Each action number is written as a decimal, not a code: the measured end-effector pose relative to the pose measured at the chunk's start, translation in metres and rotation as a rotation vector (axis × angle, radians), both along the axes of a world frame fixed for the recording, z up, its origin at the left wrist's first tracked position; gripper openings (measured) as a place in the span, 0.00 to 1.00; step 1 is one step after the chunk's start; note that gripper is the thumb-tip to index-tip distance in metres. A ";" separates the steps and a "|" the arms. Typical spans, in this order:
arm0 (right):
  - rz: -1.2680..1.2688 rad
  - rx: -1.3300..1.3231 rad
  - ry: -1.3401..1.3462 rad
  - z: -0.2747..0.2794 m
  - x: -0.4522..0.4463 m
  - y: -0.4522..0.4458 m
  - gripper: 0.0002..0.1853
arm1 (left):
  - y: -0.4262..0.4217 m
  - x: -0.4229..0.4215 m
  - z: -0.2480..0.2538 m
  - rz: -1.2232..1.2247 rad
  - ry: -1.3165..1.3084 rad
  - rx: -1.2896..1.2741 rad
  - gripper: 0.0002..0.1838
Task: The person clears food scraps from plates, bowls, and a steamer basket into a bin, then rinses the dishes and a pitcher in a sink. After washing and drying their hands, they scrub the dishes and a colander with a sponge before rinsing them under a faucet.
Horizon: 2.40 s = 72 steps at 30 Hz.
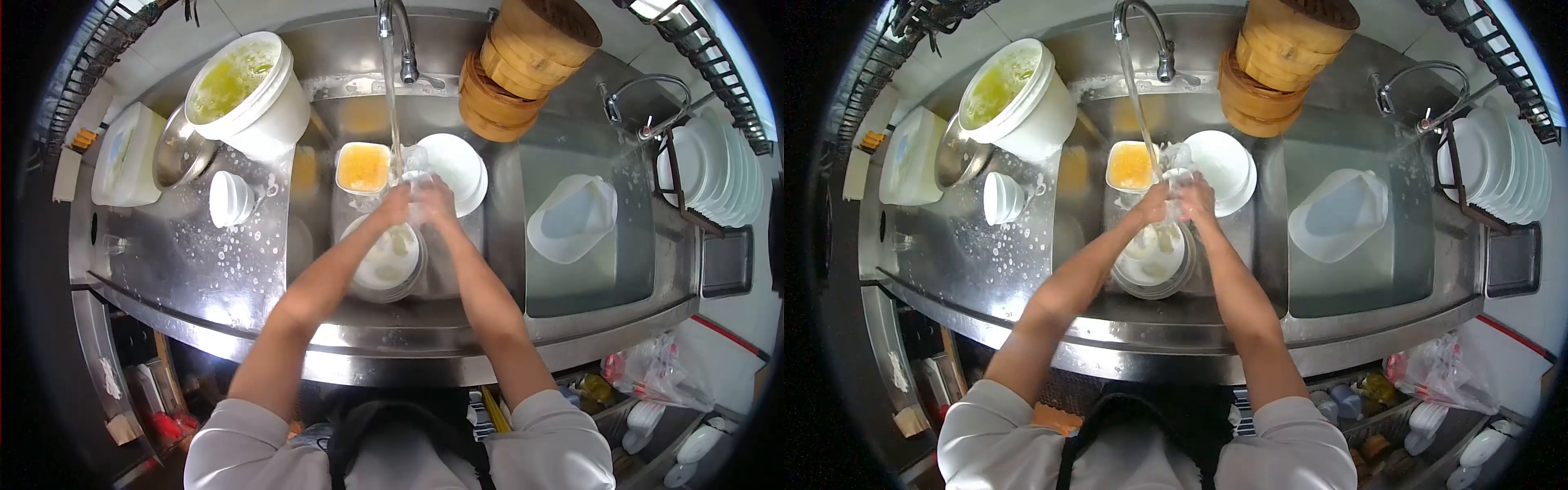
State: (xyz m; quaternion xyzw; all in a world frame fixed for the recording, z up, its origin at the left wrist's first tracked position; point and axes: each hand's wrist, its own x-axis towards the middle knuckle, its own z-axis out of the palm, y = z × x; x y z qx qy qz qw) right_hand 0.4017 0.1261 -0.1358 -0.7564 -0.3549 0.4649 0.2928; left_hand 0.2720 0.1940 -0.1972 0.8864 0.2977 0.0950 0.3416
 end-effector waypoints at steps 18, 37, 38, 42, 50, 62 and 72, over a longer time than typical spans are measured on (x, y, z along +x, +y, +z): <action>-0.153 -0.057 0.563 -0.013 0.016 -0.004 0.25 | 0.012 0.021 0.051 0.298 -0.067 0.099 0.20; 0.051 -0.018 0.406 -0.037 0.009 -0.001 0.23 | 0.008 0.011 0.049 0.025 0.045 0.300 0.20; 0.104 -0.017 0.294 -0.031 0.013 0.001 0.22 | 0.005 0.010 0.052 0.021 0.023 0.296 0.20; -0.154 0.209 0.053 -0.032 -0.006 0.006 0.22 | -0.018 0.023 -0.024 1.136 -0.157 -0.045 0.23; -0.160 0.239 -0.102 -0.123 -0.022 0.008 0.23 | -0.012 0.025 0.005 1.130 -0.200 0.101 0.28; -0.181 0.224 0.221 -0.066 -0.038 0.008 0.20 | -0.005 -0.026 0.013 0.844 -0.114 -0.044 0.24; -0.193 0.559 -0.132 -0.090 -0.054 0.001 0.24 | -0.005 -0.024 0.010 0.918 -0.085 -0.043 0.26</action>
